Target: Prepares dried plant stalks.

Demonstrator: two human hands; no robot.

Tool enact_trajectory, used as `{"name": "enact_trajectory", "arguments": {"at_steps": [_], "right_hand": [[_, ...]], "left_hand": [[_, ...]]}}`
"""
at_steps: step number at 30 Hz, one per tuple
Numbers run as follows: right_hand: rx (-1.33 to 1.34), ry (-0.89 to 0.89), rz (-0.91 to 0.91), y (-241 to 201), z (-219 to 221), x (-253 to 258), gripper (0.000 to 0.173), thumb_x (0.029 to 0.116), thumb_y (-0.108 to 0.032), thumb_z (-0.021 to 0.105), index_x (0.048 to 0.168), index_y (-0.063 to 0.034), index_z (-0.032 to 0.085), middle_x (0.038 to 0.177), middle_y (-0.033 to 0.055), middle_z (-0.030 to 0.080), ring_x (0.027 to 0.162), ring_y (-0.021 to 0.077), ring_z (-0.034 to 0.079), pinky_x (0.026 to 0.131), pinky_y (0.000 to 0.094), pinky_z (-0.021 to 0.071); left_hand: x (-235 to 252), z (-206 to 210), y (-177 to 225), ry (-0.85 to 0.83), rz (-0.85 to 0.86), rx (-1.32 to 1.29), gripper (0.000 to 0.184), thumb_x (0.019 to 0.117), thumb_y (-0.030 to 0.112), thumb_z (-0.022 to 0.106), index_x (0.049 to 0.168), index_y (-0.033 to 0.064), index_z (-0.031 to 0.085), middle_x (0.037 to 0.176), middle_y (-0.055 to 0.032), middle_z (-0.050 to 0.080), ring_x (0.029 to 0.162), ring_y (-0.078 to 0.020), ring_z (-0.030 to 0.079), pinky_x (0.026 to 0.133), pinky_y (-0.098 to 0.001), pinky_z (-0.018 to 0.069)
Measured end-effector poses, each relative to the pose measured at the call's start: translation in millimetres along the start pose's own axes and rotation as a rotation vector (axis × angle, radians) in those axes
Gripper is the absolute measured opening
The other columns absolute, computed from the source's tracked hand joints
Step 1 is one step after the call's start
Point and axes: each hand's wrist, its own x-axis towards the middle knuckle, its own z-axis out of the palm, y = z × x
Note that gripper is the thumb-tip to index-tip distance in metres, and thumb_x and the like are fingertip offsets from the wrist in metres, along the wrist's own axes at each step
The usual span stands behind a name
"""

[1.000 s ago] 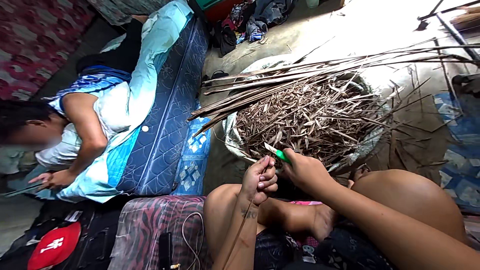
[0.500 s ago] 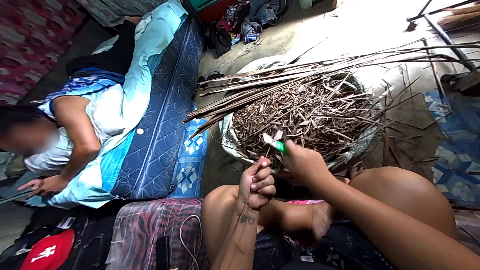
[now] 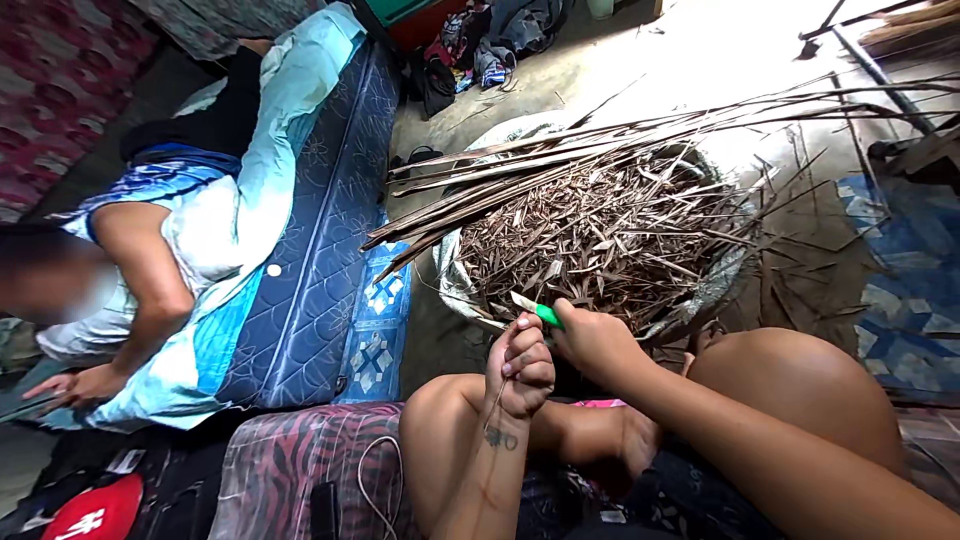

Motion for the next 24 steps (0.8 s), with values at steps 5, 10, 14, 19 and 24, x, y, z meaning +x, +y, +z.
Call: {"name": "enact_trajectory", "arguments": {"at_steps": [5, 10, 14, 19, 24], "right_hand": [[-0.039, -0.019, 0.038, 7.5, -10.2, 9.5, 0.032, 0.1089, -0.025, 0.042, 0.126, -0.0015, 0.057, 0.104, 0.0225, 0.070, 0.103, 0.0410, 0.071, 0.083, 0.0574, 0.0542], [-0.047, 0.123, -0.055, 7.7, -0.9, -0.4, 0.027, 0.1048, -0.022, 0.049, 0.113, 0.0002, 0.061, 0.092, 0.0225, 0.071, 0.091, 0.0428, 0.073, 0.072, 0.0580, 0.0552], [-0.059, 0.066, 0.206, 21.6, -19.0, 36.2, 0.029, 0.1078, -0.021, 0.046, 0.126, -0.0022, 0.059, 0.110, 0.0245, 0.070, 0.109, 0.0438, 0.069, 0.086, 0.0615, 0.0530], [-0.015, 0.112, 0.178, 12.7, -12.1, 23.8, 0.035, 0.1099, -0.025, 0.042, 0.129, -0.0007, 0.057, 0.109, 0.0224, 0.071, 0.106, 0.0407, 0.071, 0.086, 0.0574, 0.0547], [-0.010, 0.157, 0.120, 8.2, -17.5, 17.7, 0.032, 0.1087, -0.024, 0.044, 0.124, -0.0005, 0.060, 0.106, 0.0225, 0.072, 0.104, 0.0406, 0.071, 0.084, 0.0569, 0.0548]], "left_hand": [[-5.2, -0.4, -0.4, -0.015, -0.030, -0.025, 0.031, 0.1064, 0.020, 0.041, 0.094, 0.0036, 0.064, 0.056, 0.0034, 0.056, 0.042, -0.0033, 0.055, 0.041, -0.0139, 0.0449], [-6.3, 2.0, -1.6, -0.029, -0.047, -0.042, 0.027, 0.1044, 0.018, 0.044, 0.094, 0.0035, 0.064, 0.058, 0.0032, 0.058, 0.044, -0.0036, 0.056, 0.043, -0.0145, 0.0455], [-0.2, 0.3, -9.8, 0.045, -0.007, -0.004, 0.034, 0.1060, 0.021, 0.039, 0.090, 0.0052, 0.063, 0.055, 0.0039, 0.055, 0.041, -0.0038, 0.054, 0.039, -0.0146, 0.0436], [-3.1, -2.8, -4.9, -0.050, -0.006, -0.061, 0.031, 0.1064, 0.020, 0.040, 0.096, 0.0039, 0.064, 0.058, 0.0039, 0.058, 0.044, -0.0029, 0.057, 0.042, -0.0139, 0.0452], [-10.6, 2.0, -11.6, -0.103, -0.067, -0.051, 0.028, 0.1060, 0.020, 0.044, 0.097, 0.0034, 0.065, 0.060, 0.0024, 0.062, 0.047, -0.0046, 0.061, 0.045, -0.0149, 0.0483]]}}
